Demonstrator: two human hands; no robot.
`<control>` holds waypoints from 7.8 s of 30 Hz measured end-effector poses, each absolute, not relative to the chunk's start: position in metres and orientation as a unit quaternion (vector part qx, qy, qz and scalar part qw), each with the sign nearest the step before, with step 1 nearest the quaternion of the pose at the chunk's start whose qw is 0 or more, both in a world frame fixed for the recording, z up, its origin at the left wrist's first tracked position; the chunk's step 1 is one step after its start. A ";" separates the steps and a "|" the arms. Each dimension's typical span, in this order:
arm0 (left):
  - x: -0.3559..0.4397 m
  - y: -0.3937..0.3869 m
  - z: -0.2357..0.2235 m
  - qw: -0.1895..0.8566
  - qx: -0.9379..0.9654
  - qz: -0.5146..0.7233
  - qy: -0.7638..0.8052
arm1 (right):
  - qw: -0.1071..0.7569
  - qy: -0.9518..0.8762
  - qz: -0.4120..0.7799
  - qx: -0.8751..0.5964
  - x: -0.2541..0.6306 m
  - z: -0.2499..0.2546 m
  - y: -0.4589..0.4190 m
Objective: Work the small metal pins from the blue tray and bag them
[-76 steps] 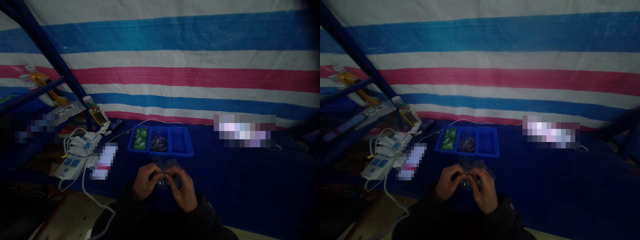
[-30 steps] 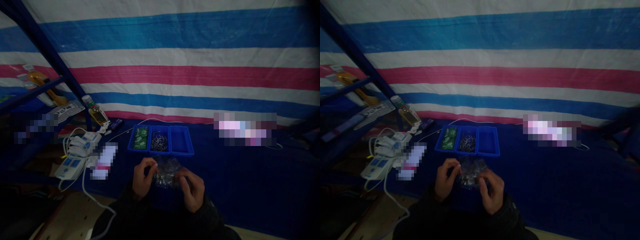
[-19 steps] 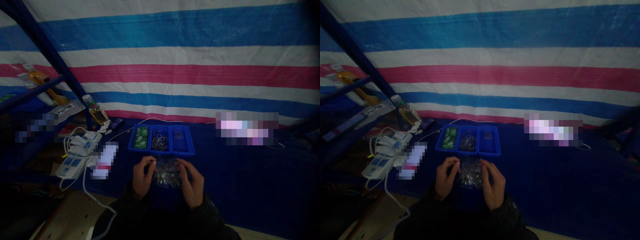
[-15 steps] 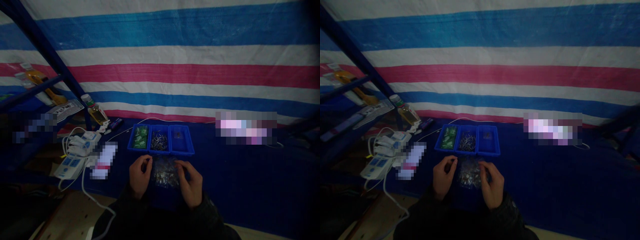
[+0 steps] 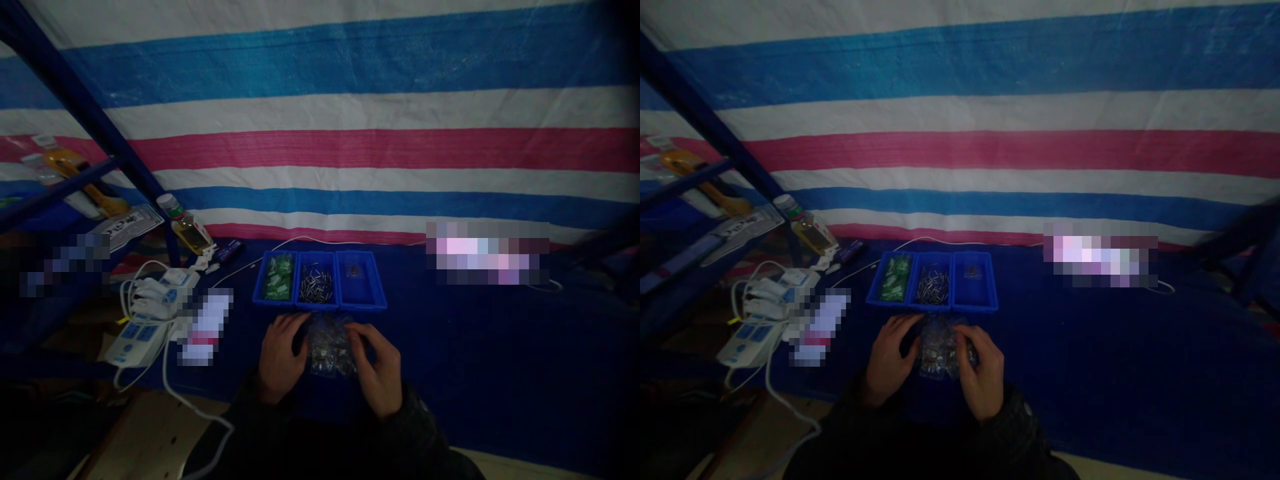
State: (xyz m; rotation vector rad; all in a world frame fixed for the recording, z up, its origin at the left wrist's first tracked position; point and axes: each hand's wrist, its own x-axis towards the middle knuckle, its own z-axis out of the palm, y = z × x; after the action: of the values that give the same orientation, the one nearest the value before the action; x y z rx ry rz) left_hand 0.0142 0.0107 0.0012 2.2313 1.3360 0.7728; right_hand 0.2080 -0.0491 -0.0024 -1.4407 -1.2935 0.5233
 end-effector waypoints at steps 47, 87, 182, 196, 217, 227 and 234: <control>0.035 -0.002 0.013 0.395 0.746 0.378 0.380 | 0.527 -0.635 0.238 -0.512 0.205 -0.003 -0.048; 0.034 -0.003 0.016 0.383 0.732 0.383 0.413 | 0.495 -0.637 0.239 -0.540 0.200 0.000 -0.049; 0.035 -0.004 0.013 0.379 0.713 0.424 0.409 | 0.545 -0.614 0.211 -0.530 0.201 -0.005 -0.051; 0.029 0.001 0.008 0.360 0.736 0.426 0.384 | 0.536 -0.633 0.200 -0.522 0.204 -0.002 -0.050; 0.031 -0.003 0.011 0.364 0.716 0.434 0.408 | 0.527 -0.637 0.213 -0.520 0.206 -0.003 -0.055; 0.032 0.001 0.011 0.337 0.742 0.432 0.386 | 0.546 -0.620 0.184 -0.533 0.204 0.003 -0.050; 0.032 -0.004 0.016 0.388 0.742 0.389 0.384 | 0.541 -0.612 0.220 -0.533 0.201 -0.001 -0.052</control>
State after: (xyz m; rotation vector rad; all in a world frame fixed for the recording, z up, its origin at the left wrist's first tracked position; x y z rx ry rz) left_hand 0.0324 -0.0039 0.0162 1.8887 0.9776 0.9890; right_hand 0.2010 -0.0516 -0.0011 -1.2665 -1.4530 0.5229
